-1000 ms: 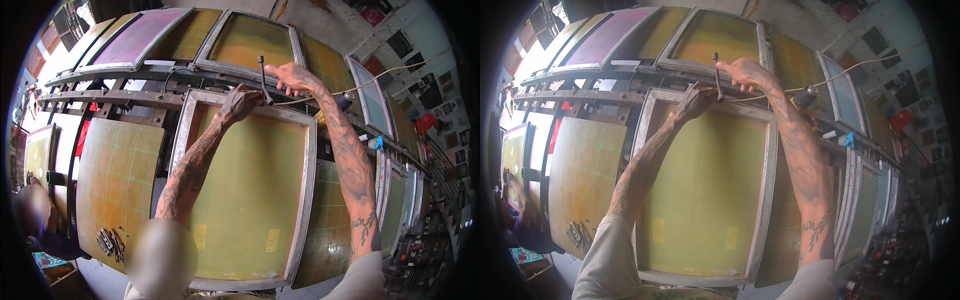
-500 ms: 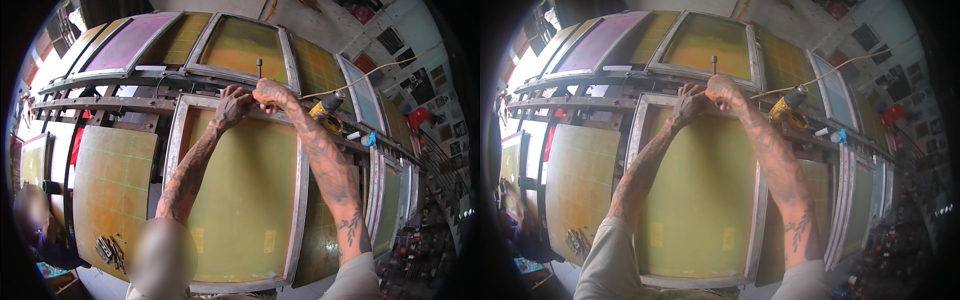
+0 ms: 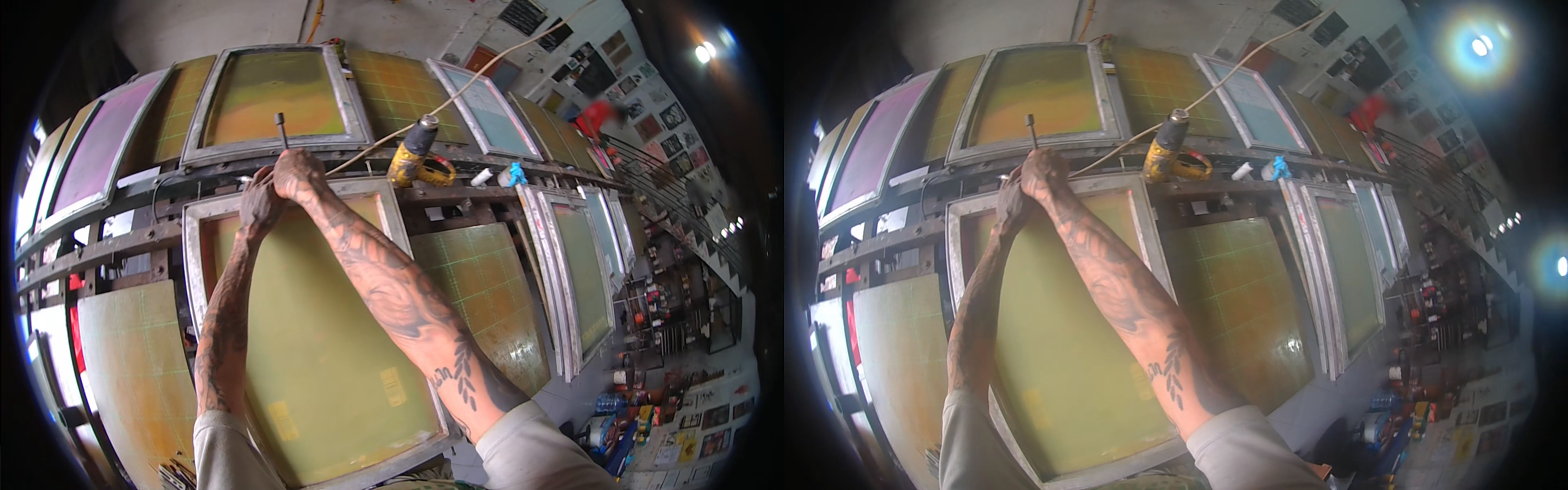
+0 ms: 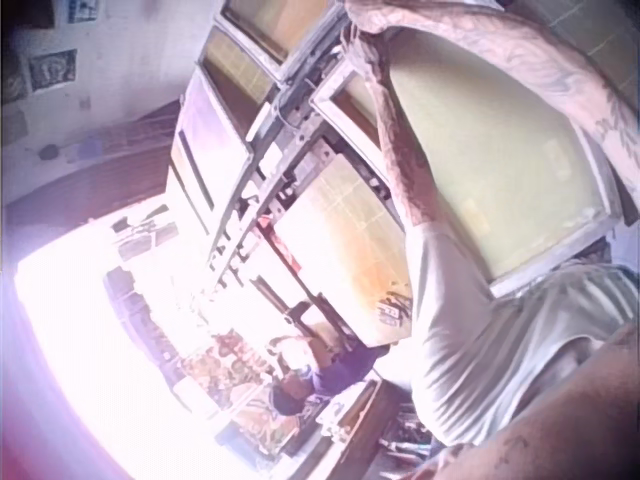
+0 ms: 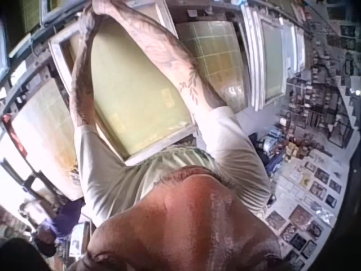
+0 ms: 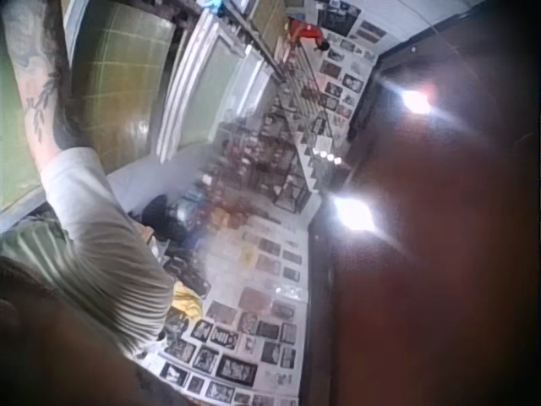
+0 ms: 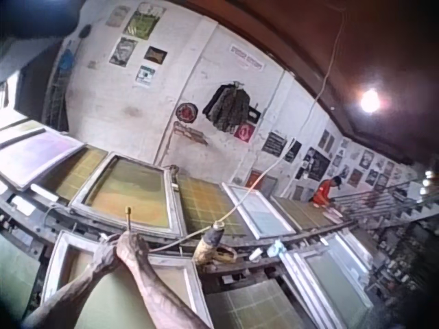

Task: The person uses a T-handle wrench to tighten bolts on the corners of a rectangular frame resting on a workbench. They systematically move around the frame, securing each corner while another person works in the background.

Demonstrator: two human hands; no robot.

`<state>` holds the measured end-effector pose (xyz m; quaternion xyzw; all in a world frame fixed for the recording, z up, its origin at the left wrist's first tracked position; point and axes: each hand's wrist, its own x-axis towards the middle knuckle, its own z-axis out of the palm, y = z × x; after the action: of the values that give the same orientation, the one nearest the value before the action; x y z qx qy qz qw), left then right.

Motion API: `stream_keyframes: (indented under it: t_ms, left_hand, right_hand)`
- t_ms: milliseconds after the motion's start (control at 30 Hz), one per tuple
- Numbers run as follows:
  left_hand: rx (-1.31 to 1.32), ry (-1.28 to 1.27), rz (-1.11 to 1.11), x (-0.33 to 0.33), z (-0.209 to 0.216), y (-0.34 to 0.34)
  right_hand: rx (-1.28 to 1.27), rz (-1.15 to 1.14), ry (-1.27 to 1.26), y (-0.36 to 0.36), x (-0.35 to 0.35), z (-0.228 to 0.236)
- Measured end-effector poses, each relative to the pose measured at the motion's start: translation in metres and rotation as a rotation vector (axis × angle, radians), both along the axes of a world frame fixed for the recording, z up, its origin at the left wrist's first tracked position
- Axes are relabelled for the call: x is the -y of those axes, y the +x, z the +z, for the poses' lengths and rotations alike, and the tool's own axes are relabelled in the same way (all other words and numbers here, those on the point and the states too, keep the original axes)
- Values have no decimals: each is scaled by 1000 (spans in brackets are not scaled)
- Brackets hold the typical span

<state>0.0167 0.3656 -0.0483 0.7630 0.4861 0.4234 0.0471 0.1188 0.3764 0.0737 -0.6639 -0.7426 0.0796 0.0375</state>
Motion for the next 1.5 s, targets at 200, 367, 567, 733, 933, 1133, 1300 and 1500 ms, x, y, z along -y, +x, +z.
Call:
stream_keyframes:
  t_ms: [200,367,567,733,933,1133,1300,1500]
  left_hand:
    - [153,-5,-27,-9,-14,-7]
    - [367,9,-90,-27,-34,-12]
    - [209,-29,-37,-17,-15,-32]
    - [22,-146,-81,6,6,-4]
    - [-57,-182,-79,4,32,-8]
    - [-80,-69,-65,1,23,-19]
    - [-36,-34,-34,0,13,-3]
    - [-124,-108,-95,-2,16,0]
  right_hand:
    - [-20,5,-5,5,9,6]
    - [-6,72,-16,9,8,9]
    - [24,217,17,3,-3,12]
    - [42,298,-30,45,-21,-10]
    - [172,478,26,48,-13,27]
    - [251,855,181,59,-30,25]
    - [323,1072,225,75,-57,28]
    - [511,603,683,65,-2,-23]
